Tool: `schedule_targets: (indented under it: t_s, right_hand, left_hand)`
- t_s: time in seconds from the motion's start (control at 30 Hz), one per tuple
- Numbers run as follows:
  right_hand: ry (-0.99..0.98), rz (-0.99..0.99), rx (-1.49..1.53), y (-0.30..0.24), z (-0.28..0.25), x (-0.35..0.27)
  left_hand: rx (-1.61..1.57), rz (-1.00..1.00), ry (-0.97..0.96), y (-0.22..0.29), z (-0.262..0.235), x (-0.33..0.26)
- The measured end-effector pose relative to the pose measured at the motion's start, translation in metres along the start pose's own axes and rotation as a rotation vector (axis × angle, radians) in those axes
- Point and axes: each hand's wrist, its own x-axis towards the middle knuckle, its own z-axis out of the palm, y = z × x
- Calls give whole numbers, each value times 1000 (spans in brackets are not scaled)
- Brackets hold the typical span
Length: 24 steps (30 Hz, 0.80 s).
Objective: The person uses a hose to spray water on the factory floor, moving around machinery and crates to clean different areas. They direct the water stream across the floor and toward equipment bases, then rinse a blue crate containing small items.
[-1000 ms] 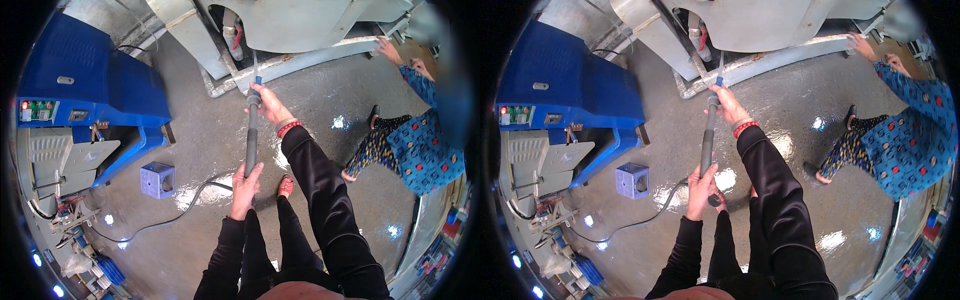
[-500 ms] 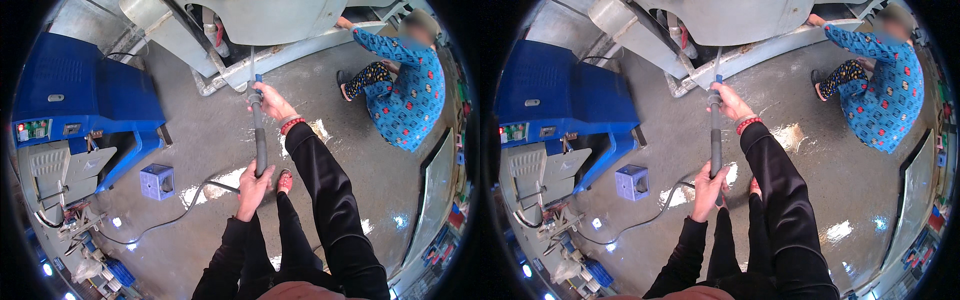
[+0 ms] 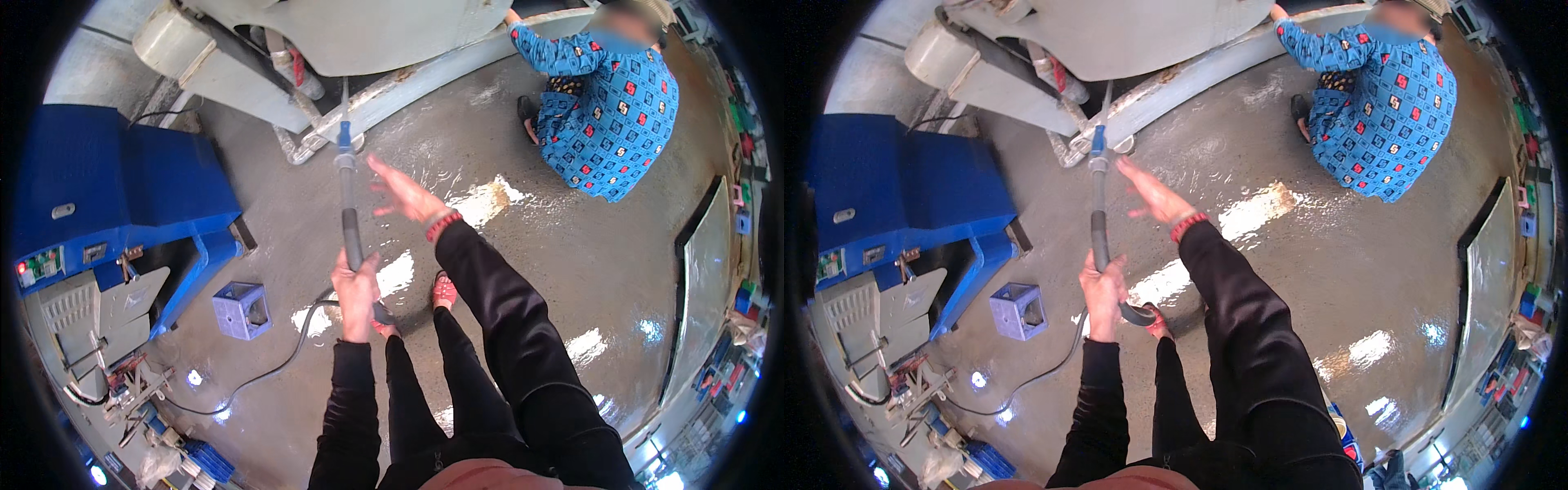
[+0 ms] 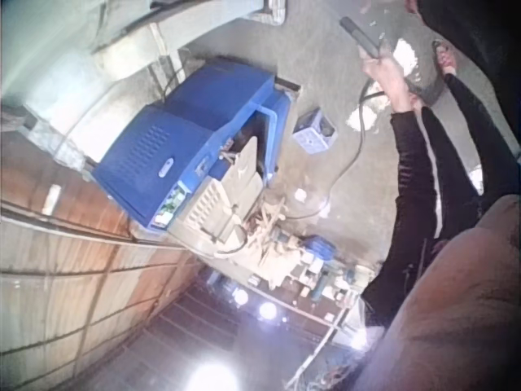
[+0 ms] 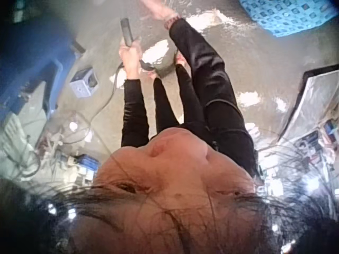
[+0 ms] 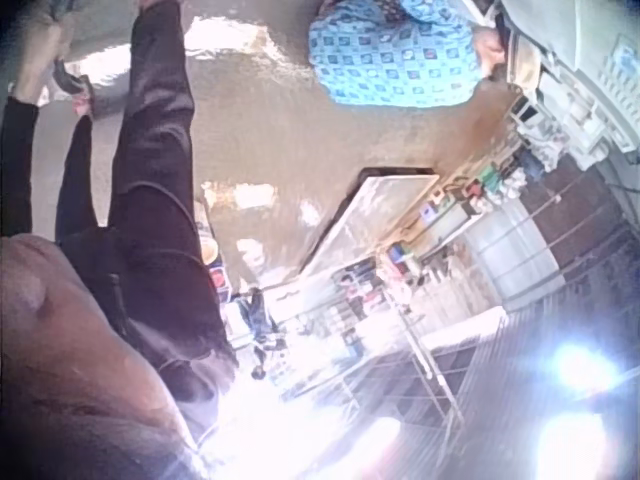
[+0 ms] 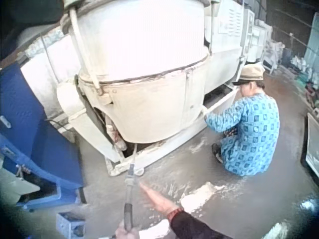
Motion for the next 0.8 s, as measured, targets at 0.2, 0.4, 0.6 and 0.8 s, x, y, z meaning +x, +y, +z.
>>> schedule_targets:
  t_s: [0.2, 0.4, 0.6, 0.8]
  right_hand:
    - [210, 187, 209, 107, -106, -127]
    - [475, 389, 349, 226, -155, -286]
    - [574, 402, 49, 335, -93, -357]
    - [418, 987, -510, 341, -24, -278]
  left_hand:
    - [26, 66, -11, 3, 27, 79]
    - [107, 98, 14, -20, 65, 178]
    - [290, 203, -76, -45, 106, 235]
    - [499, 364, -14, -58, 153, 274]
